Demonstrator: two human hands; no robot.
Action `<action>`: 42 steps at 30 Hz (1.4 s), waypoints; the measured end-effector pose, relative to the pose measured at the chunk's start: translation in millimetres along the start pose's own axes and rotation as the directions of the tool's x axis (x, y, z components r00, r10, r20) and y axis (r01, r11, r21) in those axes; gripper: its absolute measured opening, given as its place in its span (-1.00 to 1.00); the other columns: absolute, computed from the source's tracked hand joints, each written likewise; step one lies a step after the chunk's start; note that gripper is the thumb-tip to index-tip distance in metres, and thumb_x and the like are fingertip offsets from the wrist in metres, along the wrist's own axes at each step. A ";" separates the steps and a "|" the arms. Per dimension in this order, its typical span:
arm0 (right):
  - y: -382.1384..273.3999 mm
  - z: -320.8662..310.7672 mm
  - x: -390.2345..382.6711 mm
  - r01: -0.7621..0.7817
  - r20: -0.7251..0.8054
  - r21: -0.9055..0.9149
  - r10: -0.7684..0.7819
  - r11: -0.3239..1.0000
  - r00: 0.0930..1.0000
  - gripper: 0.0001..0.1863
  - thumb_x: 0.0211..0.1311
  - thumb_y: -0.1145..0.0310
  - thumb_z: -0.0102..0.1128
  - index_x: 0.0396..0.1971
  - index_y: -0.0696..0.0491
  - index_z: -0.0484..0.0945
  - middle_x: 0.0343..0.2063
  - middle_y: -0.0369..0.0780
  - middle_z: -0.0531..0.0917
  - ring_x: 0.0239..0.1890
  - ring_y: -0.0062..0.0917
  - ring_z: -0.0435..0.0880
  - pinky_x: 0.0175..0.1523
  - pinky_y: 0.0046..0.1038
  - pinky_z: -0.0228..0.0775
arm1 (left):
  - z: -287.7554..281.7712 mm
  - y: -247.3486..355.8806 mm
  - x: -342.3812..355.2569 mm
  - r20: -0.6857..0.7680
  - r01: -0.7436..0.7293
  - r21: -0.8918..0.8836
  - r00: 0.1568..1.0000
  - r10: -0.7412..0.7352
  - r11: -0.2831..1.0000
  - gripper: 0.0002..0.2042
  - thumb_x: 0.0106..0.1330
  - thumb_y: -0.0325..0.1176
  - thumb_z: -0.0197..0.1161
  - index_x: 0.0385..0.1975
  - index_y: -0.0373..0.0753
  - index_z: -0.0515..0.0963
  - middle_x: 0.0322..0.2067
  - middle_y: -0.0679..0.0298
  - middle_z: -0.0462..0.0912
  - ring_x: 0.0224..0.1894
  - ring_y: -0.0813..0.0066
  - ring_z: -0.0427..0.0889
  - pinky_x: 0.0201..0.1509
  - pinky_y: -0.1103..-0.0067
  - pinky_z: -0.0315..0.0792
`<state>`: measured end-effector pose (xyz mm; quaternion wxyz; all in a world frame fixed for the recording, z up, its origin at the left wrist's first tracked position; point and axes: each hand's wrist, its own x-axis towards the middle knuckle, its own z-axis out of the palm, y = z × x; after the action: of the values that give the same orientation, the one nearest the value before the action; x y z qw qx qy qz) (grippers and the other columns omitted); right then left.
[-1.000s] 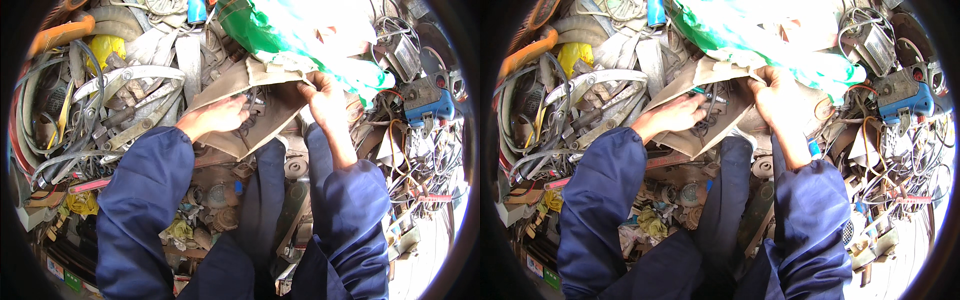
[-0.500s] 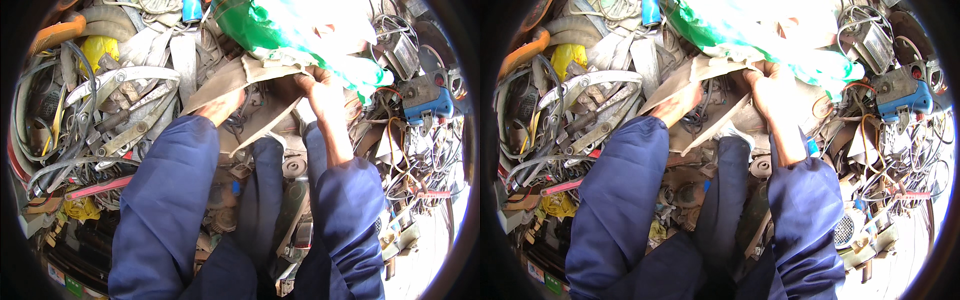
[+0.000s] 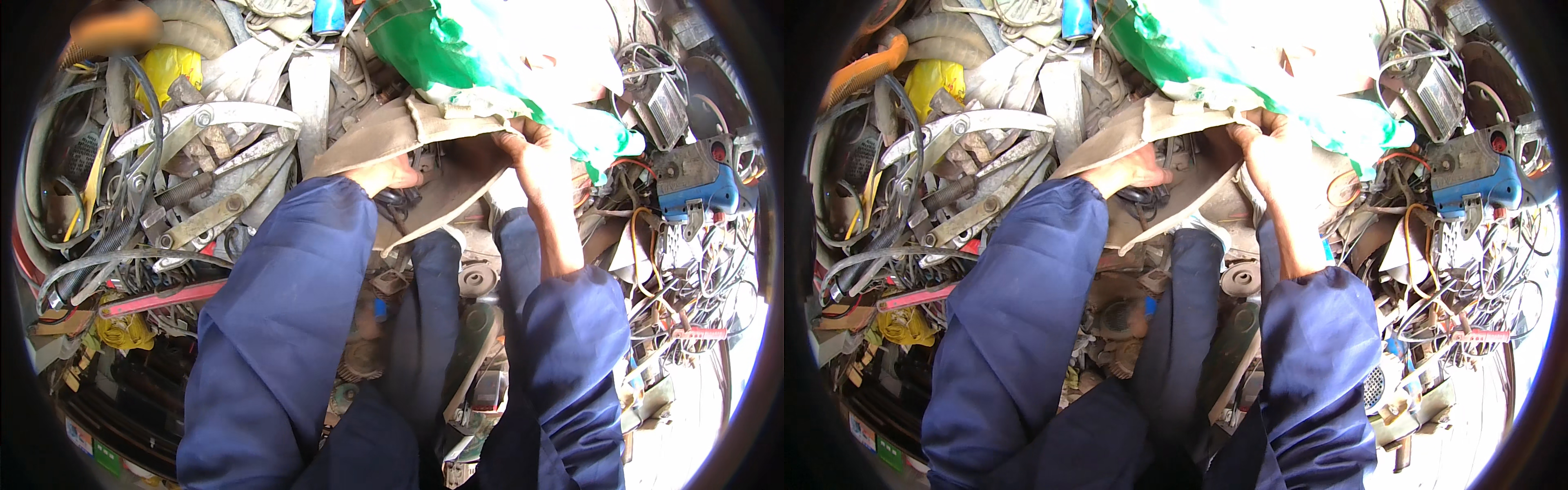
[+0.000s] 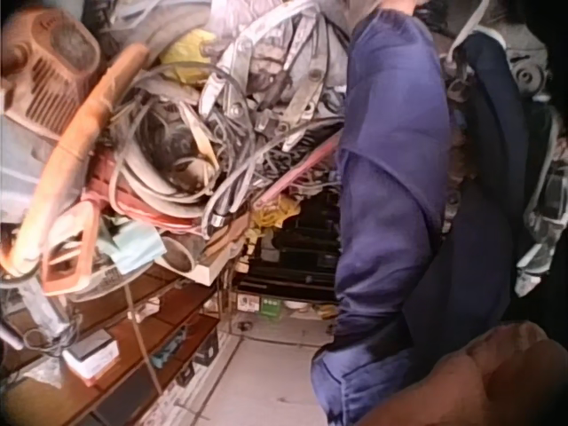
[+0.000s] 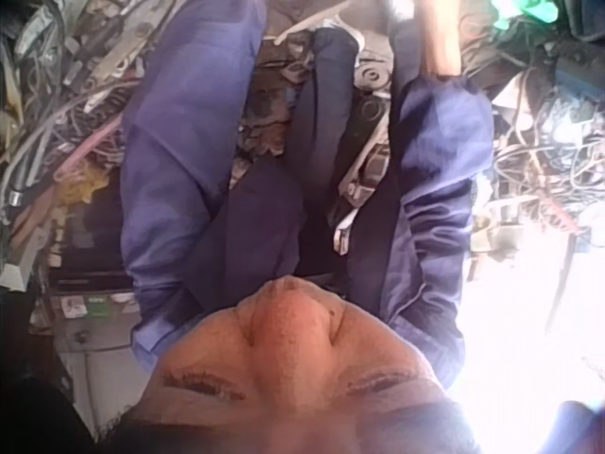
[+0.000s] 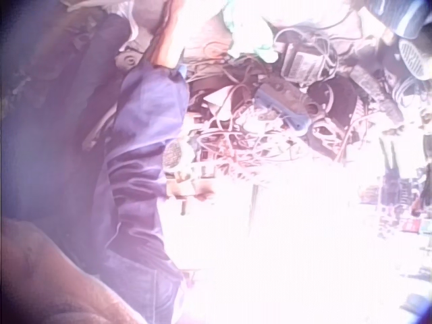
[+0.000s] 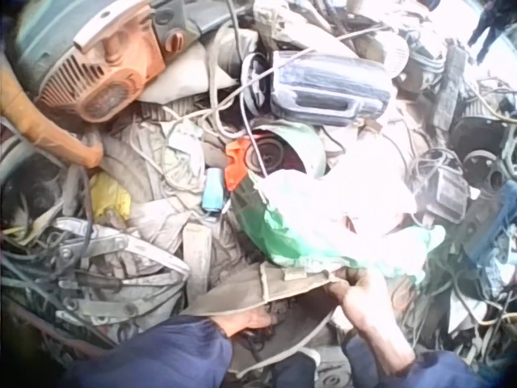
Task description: The person uses a screwdriver to adjust and tighten connections on a small electrical component, then walks through a cluttered workshop and rummages through a bag of scrap materials.
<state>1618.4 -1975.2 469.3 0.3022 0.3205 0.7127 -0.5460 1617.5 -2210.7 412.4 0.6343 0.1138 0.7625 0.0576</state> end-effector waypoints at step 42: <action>-27.2 19.0 -12.9 -0.050 -0.027 -0.407 0.043 0.912 0.999 -0.65 0.15 0.39 0.30 -0.12 0.31 0.73 -0.32 -0.08 0.80 -0.24 -0.47 0.74 -0.02 -0.41 0.54 | 56.9 18.4 -89.1 -0.078 -0.106 0.049 0.991 0.110 0.993 -0.37 0.28 -0.06 0.30 0.08 -0.59 0.45 0.03 -0.30 0.59 0.02 -0.18 0.69 0.14 0.13 0.56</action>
<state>1606.5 -2000.6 491.1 0.3689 0.2721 0.8056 -0.3754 1690.2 -2218.0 491.0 0.5964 0.1668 0.7812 0.0793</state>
